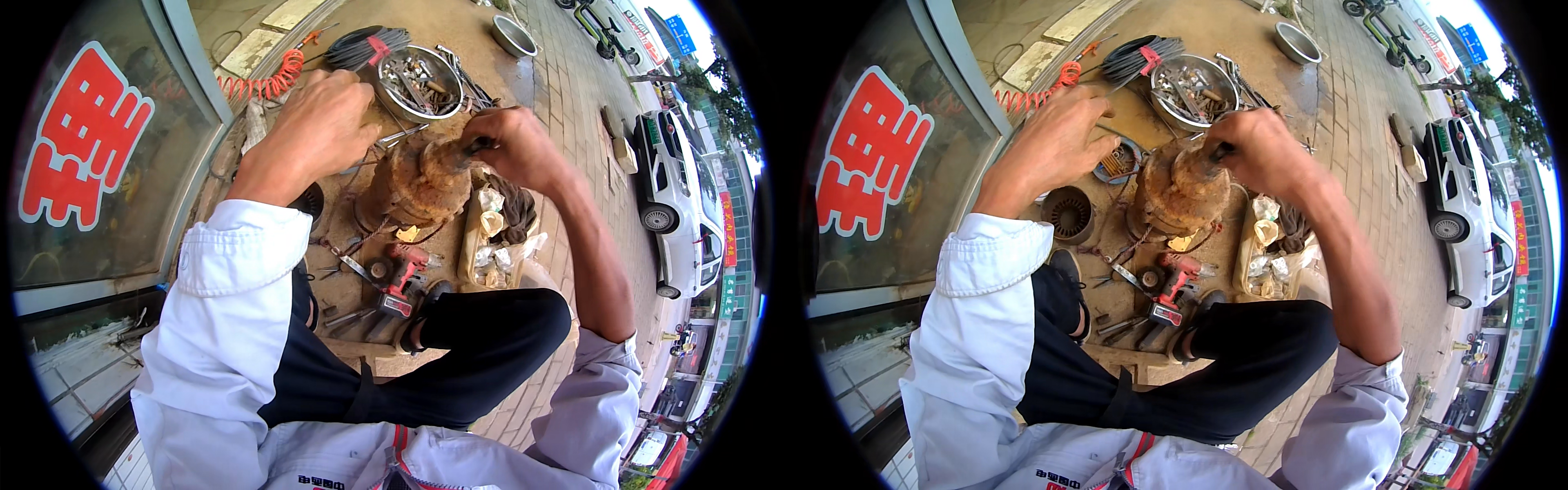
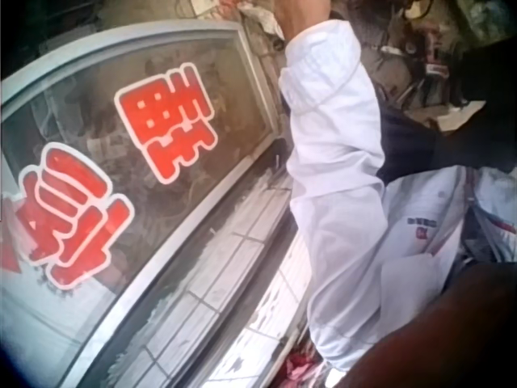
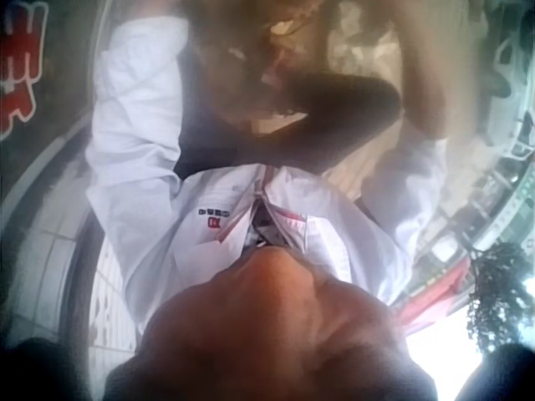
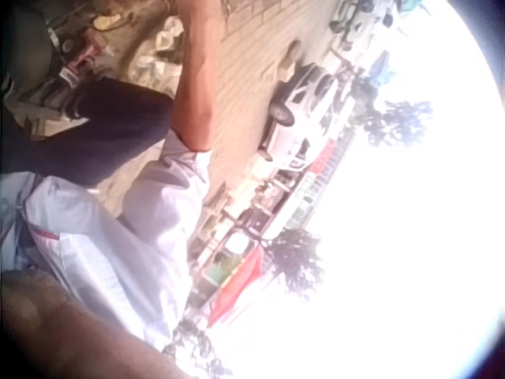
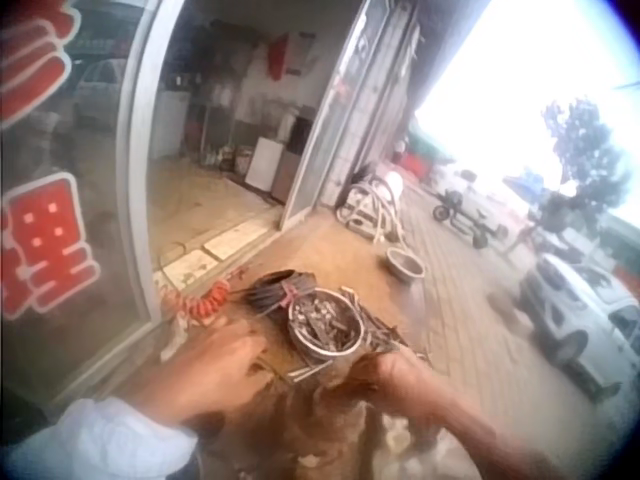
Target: The person sits on the ground and assembles a mechanical part by attaching a white disc to a rusty housing using a cordless drill. They then insert several thin metal rods into the assembly and use a screwdriver to adjust a latch on a nearby glass door.
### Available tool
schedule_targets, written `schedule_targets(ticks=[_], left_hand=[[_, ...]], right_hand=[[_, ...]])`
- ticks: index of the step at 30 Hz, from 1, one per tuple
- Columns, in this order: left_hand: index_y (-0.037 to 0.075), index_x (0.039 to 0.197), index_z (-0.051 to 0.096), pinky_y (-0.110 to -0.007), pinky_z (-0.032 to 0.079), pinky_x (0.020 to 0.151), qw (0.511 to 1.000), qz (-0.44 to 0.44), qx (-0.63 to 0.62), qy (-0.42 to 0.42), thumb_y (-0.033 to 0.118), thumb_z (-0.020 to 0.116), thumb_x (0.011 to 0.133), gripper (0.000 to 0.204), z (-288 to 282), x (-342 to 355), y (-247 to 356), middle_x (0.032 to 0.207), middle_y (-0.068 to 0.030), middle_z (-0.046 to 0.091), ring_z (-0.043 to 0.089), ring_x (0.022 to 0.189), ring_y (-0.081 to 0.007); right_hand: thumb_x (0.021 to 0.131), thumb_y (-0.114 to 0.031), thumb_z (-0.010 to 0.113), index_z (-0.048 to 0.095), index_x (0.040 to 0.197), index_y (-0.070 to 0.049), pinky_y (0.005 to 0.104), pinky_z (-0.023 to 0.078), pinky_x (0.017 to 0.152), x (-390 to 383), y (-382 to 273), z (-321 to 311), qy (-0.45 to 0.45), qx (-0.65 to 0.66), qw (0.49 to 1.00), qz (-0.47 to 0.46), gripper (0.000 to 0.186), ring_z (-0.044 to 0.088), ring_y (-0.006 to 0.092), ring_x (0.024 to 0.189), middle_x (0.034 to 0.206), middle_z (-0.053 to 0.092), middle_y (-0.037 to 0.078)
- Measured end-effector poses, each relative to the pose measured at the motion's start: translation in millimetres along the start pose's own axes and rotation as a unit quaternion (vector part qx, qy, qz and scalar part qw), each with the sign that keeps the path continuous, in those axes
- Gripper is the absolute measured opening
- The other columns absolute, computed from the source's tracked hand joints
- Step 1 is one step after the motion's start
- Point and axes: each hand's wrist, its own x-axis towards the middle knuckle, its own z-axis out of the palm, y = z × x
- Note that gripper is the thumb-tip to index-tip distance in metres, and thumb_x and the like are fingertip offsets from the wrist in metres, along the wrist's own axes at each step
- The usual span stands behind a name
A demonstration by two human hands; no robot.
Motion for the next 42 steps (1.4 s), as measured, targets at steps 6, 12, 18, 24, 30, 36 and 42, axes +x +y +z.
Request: schedule_targets(ticks=[6, 12, 18, 24, 30, 36, 42], left_hand=[[-0.003, 0.115, 0.069, -0.047, 0.048, 0.101, 1.0, -0.01, 0.01, 0.011, 0.024, 0.073, 0.088, 0.038, -3, 6, -2, 0.122, -0.0219, 0.066, 0.06, 0.117, -0.0403], [-0.003, 0.115, 0.069, -0.047, 0.048, 0.1, 0.999, -0.031, 0.012, -0.027, 0.024, 0.072, 0.089, 0.038, -7, 5, 5, 0.119, -0.0212, 0.067, 0.061, 0.115, -0.0401], [-0.002, 0.116, 0.068, -0.047, 0.049, 0.099, 1.0, -0.015, 0.019, -0.002, 0.026, 0.072, 0.089, 0.04, -4, 1, -3, 0.117, -0.0204, 0.067, 0.061, 0.116, -0.0388], [-0.005, 0.085, 0.072, -0.053, 0.054, 0.087, 0.994, 0.039, -0.007, 0.103, 0.018, 0.069, 0.083, 0.023, 1, 1, -7, 0.091, -0.0265, 0.071, 0.068, 0.093, -0.0474], [-0.004, 0.11, 0.068, -0.05, 0.048, 0.093, 1.0, -0.005, 0.018, -0.017, 0.028, 0.072, 0.088, 0.038, -4, 4, -2, 0.106, -0.0218, 0.066, 0.062, 0.11, -0.0406], [-0.005, 0.098, 0.066, -0.053, 0.05, 0.086, 0.998, 0.003, 0.0, -0.067, 0.023, 0.075, 0.086, 0.031, 0, 6, 2, 0.1, -0.0246, 0.067, 0.064, 0.103, -0.0443], [-0.005, 0.1, 0.064, -0.052, 0.051, 0.089, 0.996, 0.031, 0.023, -0.085, 0.02, 0.078, 0.082, 0.034, 13, 3, 3, 0.101, -0.0251, 0.068, 0.064, 0.104, -0.0448]], right_hand=[[0.075, 0.006, 0.077, 0.078, 0.095, -0.007, 0.0357, 0.056, 0.074, -7, -2, -57, 0.04, 0.018, 0.998, 0.035, 0.024, 0.073, 0.0241, 0.08, 0.086, 0.074, 0.012], [0.075, 0.007, 0.074, 0.077, 0.094, -0.006, 0.0376, 0.056, 0.074, -8, -7, -74, 0.07, -0.05, 0.996, -0.001, 0.023, 0.073, 0.0258, 0.08, 0.083, 0.072, 0.014], [0.074, 0.009, 0.073, 0.075, 0.093, -0.004, 0.0392, 0.057, 0.075, 0, -8, -41, 0.015, -0.046, 0.998, -0.033, 0.023, 0.072, 0.0303, 0.085, 0.089, 0.073, 0.015], [0.072, 0.01, 0.069, 0.074, 0.097, -0.002, 0.0436, 0.057, 0.079, 3, -8, -6, -0.027, -0.009, 0.999, -0.029, 0.028, 0.071, 0.0365, 0.093, 0.092, 0.072, 0.019], [0.071, 0.01, 0.07, 0.074, 0.096, -0.001, 0.0446, 0.057, 0.082, 5, -9, 1, -0.026, -0.049, 0.997, -0.048, 0.028, 0.07, 0.0381, 0.096, 0.094, 0.072, 0.02], [0.07, 0.01, 0.07, 0.074, 0.095, 0.0, 0.0452, 0.056, 0.082, 5, -6, 2, -0.028, -0.031, 0.997, -0.059, 0.027, 0.07, 0.038, 0.095, 0.092, 0.071, 0.02], [0.072, 0.008, 0.07, 0.073, 0.1, -0.001, 0.0452, 0.056, 0.084, 2, -5, 5, -0.025, -0.051, 0.996, -0.063, 0.03, 0.069, 0.039, 0.098, 0.095, 0.072, 0.02]])
